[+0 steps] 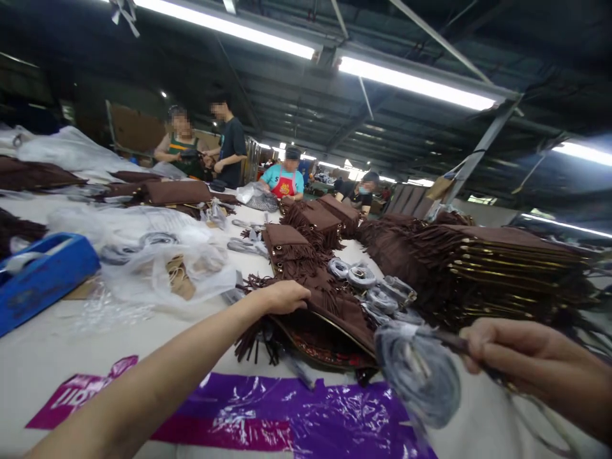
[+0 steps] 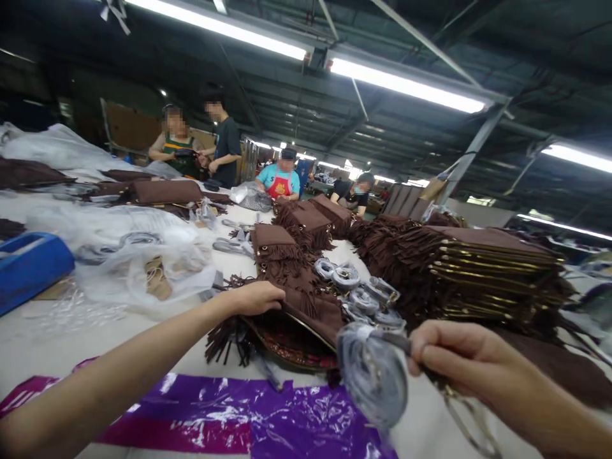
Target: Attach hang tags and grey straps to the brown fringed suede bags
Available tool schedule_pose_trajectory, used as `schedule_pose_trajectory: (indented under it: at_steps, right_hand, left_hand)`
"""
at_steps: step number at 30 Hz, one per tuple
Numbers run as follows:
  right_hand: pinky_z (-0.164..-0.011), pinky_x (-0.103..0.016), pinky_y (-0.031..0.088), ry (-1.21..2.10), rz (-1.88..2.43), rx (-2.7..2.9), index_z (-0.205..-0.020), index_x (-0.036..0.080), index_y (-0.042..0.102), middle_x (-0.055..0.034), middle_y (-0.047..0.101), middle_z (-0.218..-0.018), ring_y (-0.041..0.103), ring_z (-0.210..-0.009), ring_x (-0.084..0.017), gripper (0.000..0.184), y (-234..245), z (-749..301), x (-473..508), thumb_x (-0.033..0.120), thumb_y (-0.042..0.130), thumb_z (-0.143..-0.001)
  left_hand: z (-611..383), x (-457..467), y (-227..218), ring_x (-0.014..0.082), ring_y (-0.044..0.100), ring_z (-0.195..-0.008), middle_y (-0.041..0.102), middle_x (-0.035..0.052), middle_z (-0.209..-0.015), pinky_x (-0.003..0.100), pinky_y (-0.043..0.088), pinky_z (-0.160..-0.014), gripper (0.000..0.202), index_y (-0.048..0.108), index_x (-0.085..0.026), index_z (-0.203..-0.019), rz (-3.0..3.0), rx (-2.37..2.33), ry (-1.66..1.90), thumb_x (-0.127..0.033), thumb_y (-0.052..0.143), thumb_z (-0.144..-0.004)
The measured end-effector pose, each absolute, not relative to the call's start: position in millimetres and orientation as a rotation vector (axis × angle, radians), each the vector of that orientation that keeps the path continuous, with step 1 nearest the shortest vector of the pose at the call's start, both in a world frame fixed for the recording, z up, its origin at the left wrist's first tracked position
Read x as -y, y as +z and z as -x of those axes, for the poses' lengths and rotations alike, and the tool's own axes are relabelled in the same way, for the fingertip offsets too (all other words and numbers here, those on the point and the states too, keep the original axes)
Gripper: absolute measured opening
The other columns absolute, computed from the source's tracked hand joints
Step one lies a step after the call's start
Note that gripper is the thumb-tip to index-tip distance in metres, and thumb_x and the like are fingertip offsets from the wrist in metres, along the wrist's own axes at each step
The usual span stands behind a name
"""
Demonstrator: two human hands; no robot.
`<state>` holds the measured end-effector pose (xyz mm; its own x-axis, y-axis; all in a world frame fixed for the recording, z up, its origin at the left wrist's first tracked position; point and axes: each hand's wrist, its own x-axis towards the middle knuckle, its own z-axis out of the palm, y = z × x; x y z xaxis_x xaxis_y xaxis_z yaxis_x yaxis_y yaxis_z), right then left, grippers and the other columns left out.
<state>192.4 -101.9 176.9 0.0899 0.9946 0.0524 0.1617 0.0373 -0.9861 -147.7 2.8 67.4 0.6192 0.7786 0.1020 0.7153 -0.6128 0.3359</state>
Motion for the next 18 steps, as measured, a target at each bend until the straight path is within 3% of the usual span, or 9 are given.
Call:
schedule_pose_trajectory:
  at_steps: [2, 5, 8, 13, 18]
  right_hand:
    - [-0.046, -0.022, 0.039, 1.336, 1.389, 1.767, -0.061, 0.015, 0.072, -0.0062, 0.064, -0.057, 0.052, -0.051, -0.012, 0.019, 156, -168, 108, 0.029, 0.084, -0.06]
    - [-0.051, -0.02, 0.035, 1.518, 1.254, 2.049, -0.065, 0.015, 0.071, -0.0004, 0.061, -0.057, 0.045, -0.052, -0.009, 0.019, 122, -118, 110, 0.032, 0.07, -0.074]
    - [-0.053, -0.021, 0.035, 1.551, 1.139, 2.143, -0.065, 0.015, 0.068, 0.0014, 0.06, -0.057, 0.046, -0.054, -0.01, 0.017, 90, -63, 108, 0.027, 0.062, -0.075]
    - [-0.056, -0.022, 0.034, 1.103, 1.061, 2.486, -0.064, 0.018, 0.069, 0.0019, 0.063, -0.06, 0.052, -0.059, -0.012, 0.013, 53, 6, 102, 0.013, 0.058, -0.068]
    - [-0.041, -0.021, 0.029, 1.74, 0.974, 2.281, -0.07, 0.02, 0.059, 0.0024, 0.067, -0.064, 0.042, -0.039, -0.008, 0.009, 61, -5, 72, 0.028, 0.056, -0.073]
  left_hand:
    - [152, -6, 60, 0.0188, 0.059, -0.081, 0.066, 0.0038, -0.085, 0.026, 0.041, -0.073, 0.009, 0.065, -0.017, -0.085, -2.494, -1.168, 0.392, -0.015, 0.057, -0.084]
    - [160, -10, 47, 0.0157, 0.055, -0.078, 0.064, 0.0012, -0.083, 0.023, 0.04, -0.071, 0.011, 0.065, -0.016, -0.085, -2.401, -1.202, 0.437, -0.018, 0.054, -0.085]
    - [166, -18, 36, 0.0147, 0.052, -0.075, 0.061, -0.0005, -0.078, 0.023, 0.039, -0.069, 0.013, 0.064, -0.015, -0.084, -2.279, -1.245, 0.481, -0.021, 0.052, -0.084]
    - [173, -37, 25, 0.012, 0.047, -0.068, 0.054, -0.0038, -0.067, 0.02, 0.036, -0.062, 0.011, 0.062, -0.014, -0.077, -2.088, -1.258, 0.504, -0.021, 0.054, -0.078]
    - [178, -46, 10, 0.0112, 0.044, -0.063, 0.05, -0.0044, -0.064, 0.021, 0.036, -0.059, 0.013, 0.06, -0.013, -0.076, -1.922, -1.225, 0.592, -0.024, 0.052, -0.077]
